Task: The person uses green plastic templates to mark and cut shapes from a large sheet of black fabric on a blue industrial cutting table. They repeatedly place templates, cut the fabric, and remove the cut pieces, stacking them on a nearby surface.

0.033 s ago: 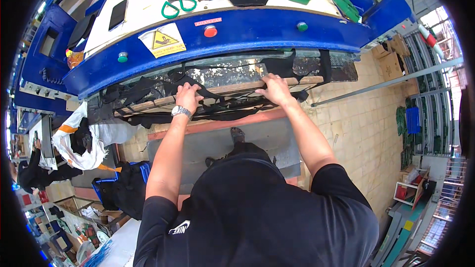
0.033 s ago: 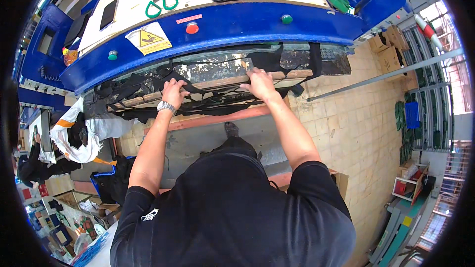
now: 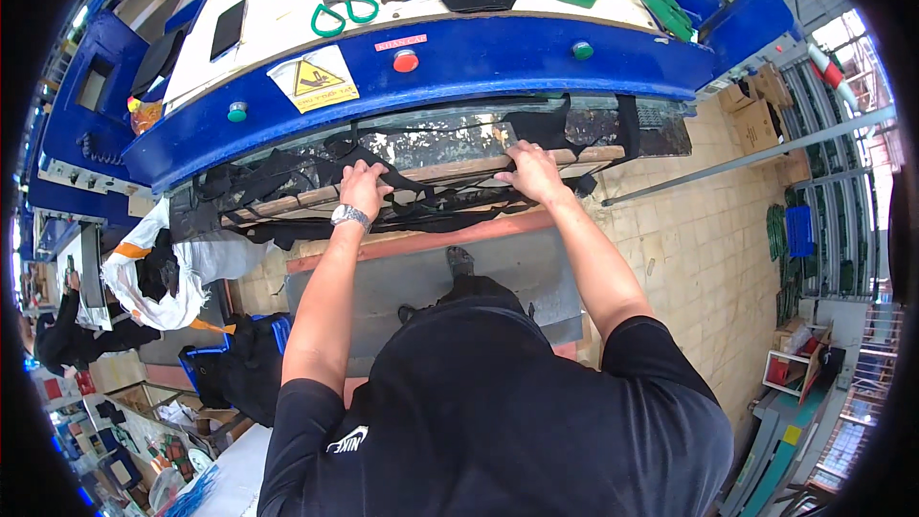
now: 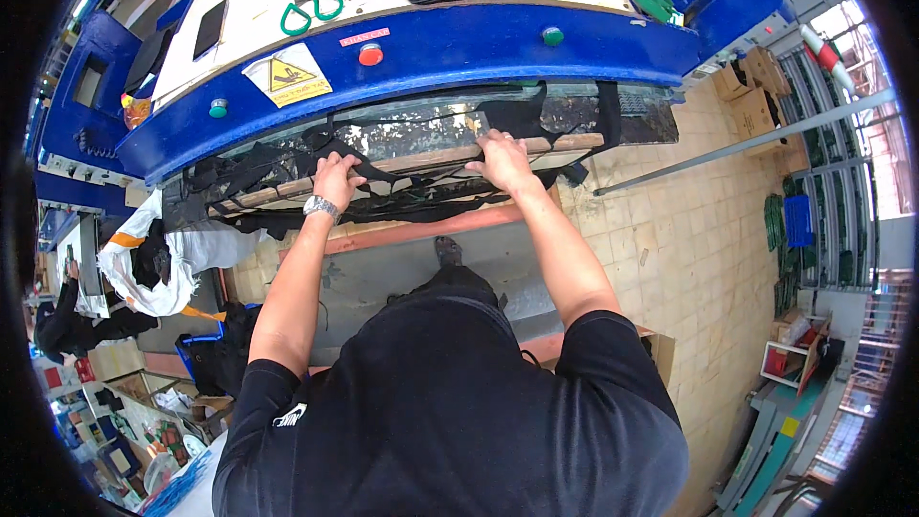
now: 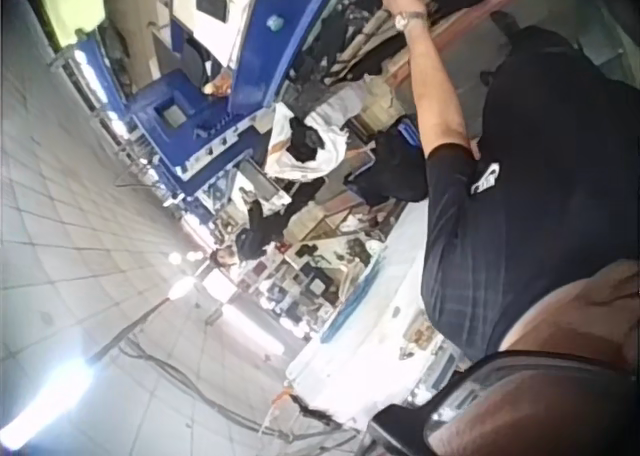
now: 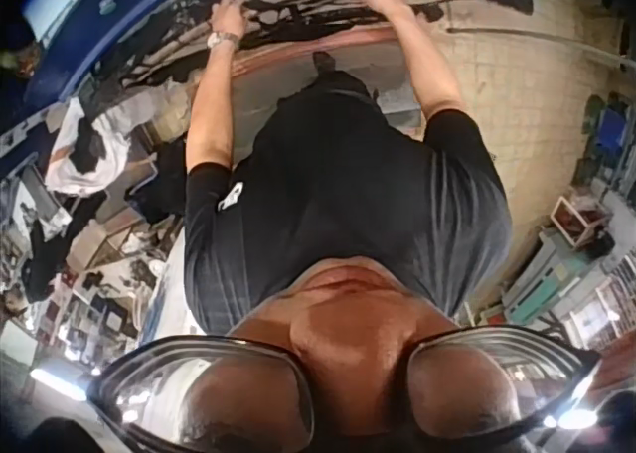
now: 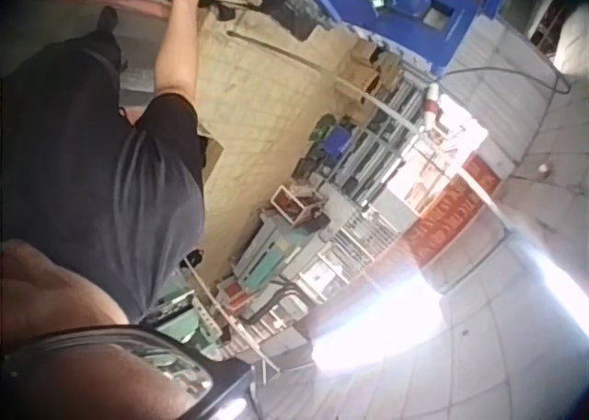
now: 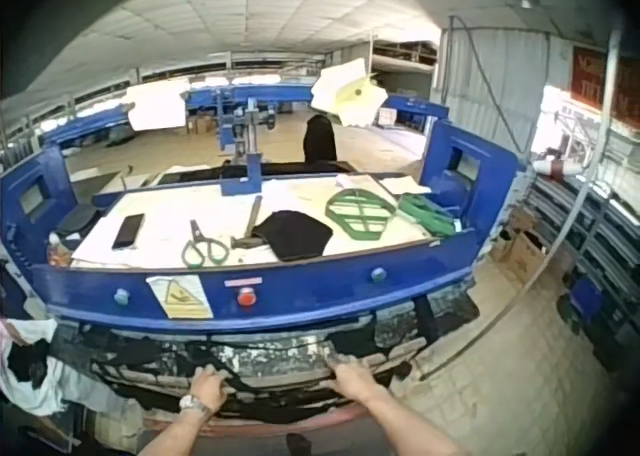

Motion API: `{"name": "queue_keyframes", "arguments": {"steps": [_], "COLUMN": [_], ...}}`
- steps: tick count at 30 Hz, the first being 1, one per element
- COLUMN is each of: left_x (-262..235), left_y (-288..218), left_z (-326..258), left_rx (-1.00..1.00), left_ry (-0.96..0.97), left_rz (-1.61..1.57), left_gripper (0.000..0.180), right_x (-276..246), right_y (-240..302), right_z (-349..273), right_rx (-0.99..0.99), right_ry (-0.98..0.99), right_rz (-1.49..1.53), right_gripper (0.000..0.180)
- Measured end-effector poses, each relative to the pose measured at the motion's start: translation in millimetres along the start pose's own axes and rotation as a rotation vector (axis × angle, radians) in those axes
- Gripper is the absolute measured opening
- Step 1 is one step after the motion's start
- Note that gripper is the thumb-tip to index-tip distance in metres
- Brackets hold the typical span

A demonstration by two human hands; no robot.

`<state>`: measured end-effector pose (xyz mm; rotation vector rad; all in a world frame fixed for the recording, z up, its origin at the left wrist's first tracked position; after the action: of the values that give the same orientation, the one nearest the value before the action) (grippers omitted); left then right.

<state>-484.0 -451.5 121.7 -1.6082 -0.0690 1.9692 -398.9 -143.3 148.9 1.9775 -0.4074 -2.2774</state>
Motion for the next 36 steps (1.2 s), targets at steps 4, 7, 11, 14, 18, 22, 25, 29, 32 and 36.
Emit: {"name": "queue_keyframes", "arguments": {"steps": [4,7,11,14,18,22,25,29,32,36], "left_x": [3.4,5.3,4.8,1.7,0.7,0.6,4.3,2.2,-26.9,5.4], "left_y": [-1.0,-0.1,-3.4,0.6,-1.5,1.3,2.9,20.9,48.1,104.0], "left_z": [1.5,2.2,7.3,11.1,4.6,-10.1,-9.6,31.8,85.0,105.7], "left_rx": [-0.003,-0.006,0.035,0.088,0.008,-0.053,-0.128,-0.489,-0.461,-0.626], "left_ry": [0.006,0.006,-0.043,-0.029,-0.045,-0.001,0.091,0.372,-0.047,-0.114], "left_rz": [0.006,0.001,0.06,0.11,0.024,-0.036,-0.06,-0.355,-0.424,-0.618], "left_gripper": [0.036,0.035,0.035,0.039,0.031,0.033,0.038,0.032,0.025,0.027], "right_x": [1.0,10.8,24.1,22.3,17.9,-1.4,6.5,-14.0,-6.9,32.6], "right_y": [-3.4,-4.6,-21.6,-9.0,-3.1,15.5,8.6,32.5,51.3,63.2], "right_z": [0.2,4.3,15.2,20.1,13.8,23.2,48.2,117.9,159.5,160.3], "right_rx": [0.03,0.033,0.08,-0.012,-0.046,-0.052,-0.045,-0.22,-0.28,-0.329], "right_ry": [-0.007,-0.092,-0.168,-0.207,-0.116,0.093,0.206,-0.049,-0.141,-0.028], "right_rz": [0.007,-0.024,0.193,0.164,0.042,0.068,0.151,0.148,0.08,-0.017], "right_gripper": [0.046,0.05,0.033,0.026,0.043,0.037,0.037,0.051,0.067,0.074]}}
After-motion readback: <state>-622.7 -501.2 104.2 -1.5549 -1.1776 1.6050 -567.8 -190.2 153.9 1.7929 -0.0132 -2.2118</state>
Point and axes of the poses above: each hand's wrist, its own z-axis towards the middle knuckle, its own x-axis out of the palm, y = z × x, the point moved 10 cm from there along z, towards the middle knuckle, and after that the axes turned 13 degrees about -y, right-handed, at the moved point
